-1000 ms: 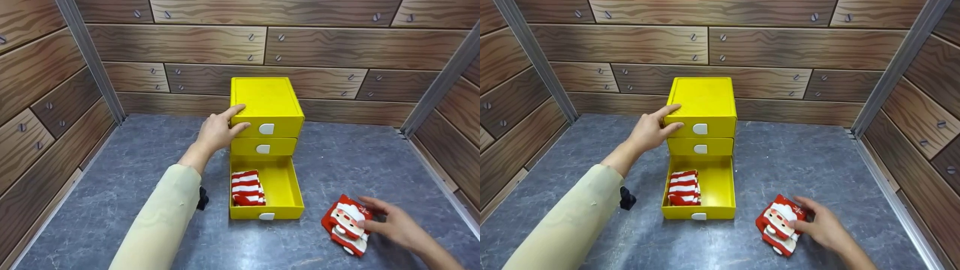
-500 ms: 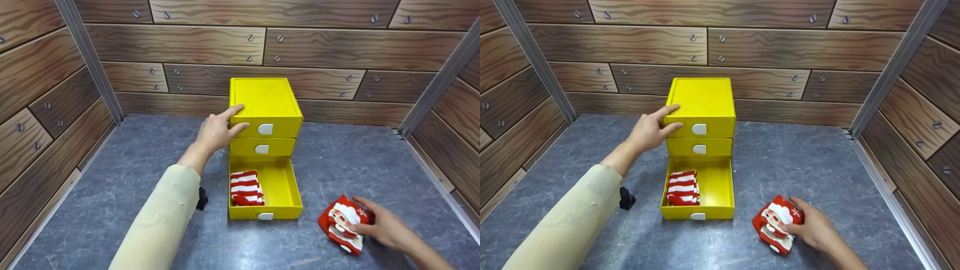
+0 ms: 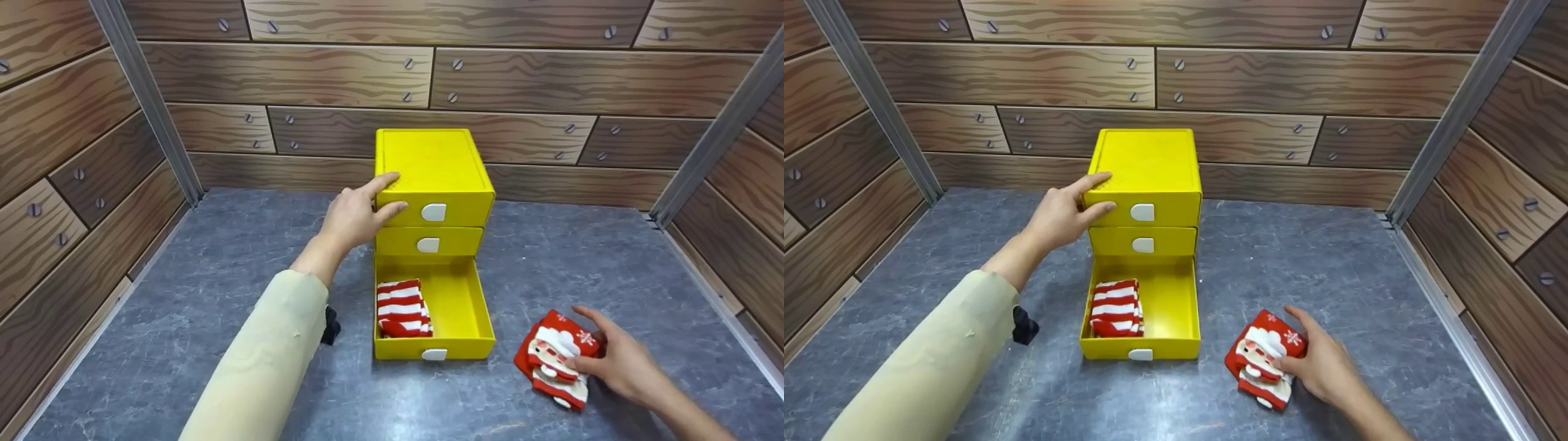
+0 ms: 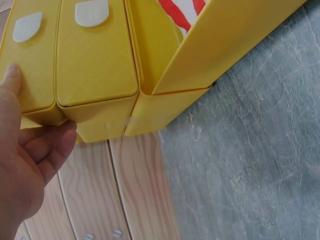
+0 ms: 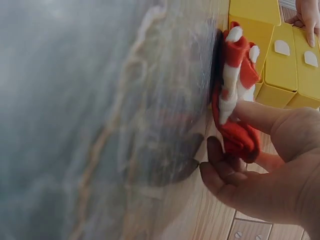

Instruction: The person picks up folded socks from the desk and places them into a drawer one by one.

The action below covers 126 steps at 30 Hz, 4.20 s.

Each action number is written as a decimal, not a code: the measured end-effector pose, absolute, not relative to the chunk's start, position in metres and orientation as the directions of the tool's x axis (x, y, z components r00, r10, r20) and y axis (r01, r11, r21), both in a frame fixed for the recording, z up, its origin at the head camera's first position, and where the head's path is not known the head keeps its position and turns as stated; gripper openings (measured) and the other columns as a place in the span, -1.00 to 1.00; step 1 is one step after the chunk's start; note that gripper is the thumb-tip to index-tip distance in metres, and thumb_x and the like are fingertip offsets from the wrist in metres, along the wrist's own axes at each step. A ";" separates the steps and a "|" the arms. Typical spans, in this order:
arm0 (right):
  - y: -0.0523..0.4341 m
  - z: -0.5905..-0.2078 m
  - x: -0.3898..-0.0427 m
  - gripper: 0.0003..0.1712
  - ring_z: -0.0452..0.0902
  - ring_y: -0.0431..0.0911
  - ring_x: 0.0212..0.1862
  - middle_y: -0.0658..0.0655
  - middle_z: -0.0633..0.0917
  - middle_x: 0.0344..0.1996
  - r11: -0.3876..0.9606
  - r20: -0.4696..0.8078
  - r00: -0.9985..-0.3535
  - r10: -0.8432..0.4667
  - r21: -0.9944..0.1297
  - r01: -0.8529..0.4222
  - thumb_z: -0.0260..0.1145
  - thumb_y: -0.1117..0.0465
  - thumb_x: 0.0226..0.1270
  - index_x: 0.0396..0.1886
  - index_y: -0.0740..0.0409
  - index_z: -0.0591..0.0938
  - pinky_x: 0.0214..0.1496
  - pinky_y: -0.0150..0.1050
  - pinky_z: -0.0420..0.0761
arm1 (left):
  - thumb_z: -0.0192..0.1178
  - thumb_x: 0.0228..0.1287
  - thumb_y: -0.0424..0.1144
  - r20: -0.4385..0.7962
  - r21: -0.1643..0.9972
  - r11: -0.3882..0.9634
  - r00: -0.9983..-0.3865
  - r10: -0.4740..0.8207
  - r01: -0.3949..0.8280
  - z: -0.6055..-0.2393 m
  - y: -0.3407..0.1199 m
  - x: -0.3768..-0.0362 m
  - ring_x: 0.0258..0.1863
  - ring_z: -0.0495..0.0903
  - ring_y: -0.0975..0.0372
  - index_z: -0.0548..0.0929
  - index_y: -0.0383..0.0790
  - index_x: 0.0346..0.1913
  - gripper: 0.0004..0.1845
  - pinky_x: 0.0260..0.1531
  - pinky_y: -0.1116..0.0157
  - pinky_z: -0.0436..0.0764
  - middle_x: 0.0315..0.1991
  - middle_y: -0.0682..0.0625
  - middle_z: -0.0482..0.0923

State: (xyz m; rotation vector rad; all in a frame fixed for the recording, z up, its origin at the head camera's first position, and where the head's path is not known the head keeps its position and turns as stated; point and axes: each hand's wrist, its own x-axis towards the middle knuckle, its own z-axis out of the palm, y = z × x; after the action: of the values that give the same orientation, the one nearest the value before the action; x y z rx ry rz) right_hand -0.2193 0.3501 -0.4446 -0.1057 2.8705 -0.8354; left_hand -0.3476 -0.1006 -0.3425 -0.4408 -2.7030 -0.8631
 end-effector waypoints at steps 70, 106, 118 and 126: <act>0.219 -0.389 -0.252 -0.45 0.61 0.01 -0.08 0.28 0.70 0.02 0.325 0.054 -0.955 -0.290 -0.934 -0.151 0.52 0.24 0.41 0.33 0.32 0.64 -0.10 -0.33 0.66 | 0.22 0.48 0.28 0.330 0.531 0.772 -0.925 0.190 0.349 -0.343 -0.098 -0.347 -0.43 0.44 0.08 0.41 0.24 0.61 -0.30 -0.25 0.15 0.50 -0.53 -0.05 0.47; 0.199 -0.431 -0.277 -0.71 0.32 0.35 0.44 0.30 0.64 0.29 0.719 0.236 -0.839 -0.491 -0.434 -0.543 0.56 0.20 0.34 0.05 -0.03 0.84 0.34 0.42 0.13 | 0.22 0.48 0.28 0.340 0.523 0.774 -0.920 0.196 0.358 -0.343 -0.100 -0.347 -0.47 0.41 0.10 0.41 0.23 0.61 -0.29 -0.24 0.16 0.50 -0.58 -0.03 0.42; 0.211 -0.425 -0.273 -0.69 0.32 0.33 0.47 0.18 0.71 0.24 0.722 0.269 -0.842 -0.468 -0.433 -0.540 0.54 0.21 0.38 0.10 0.06 0.84 0.37 0.47 0.09 | 0.20 0.50 0.29 0.352 0.507 0.779 -0.914 0.204 0.369 -0.342 -0.101 -0.348 -0.59 0.29 0.14 0.41 0.22 0.61 -0.30 -0.37 0.19 0.41 -0.65 0.02 0.30; 0.208 -0.426 -0.278 -0.61 0.18 0.40 0.54 0.23 0.69 0.27 0.780 0.157 -0.855 -0.494 -0.354 -0.516 0.50 0.13 0.42 0.18 0.10 0.81 0.37 0.50 0.02 | 0.21 0.49 0.29 0.342 0.520 0.776 -0.920 0.194 0.357 -0.343 -0.100 -0.347 -0.48 0.43 0.10 0.41 0.23 0.61 -0.29 -0.27 0.15 0.49 -0.56 -0.05 0.46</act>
State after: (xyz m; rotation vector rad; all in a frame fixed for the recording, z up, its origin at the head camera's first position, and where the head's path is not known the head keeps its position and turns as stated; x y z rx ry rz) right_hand -0.2784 0.2083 -0.4257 -0.8564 3.0159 -0.6246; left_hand -0.3470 -0.0997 -0.3427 -0.4272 -2.7009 -0.8696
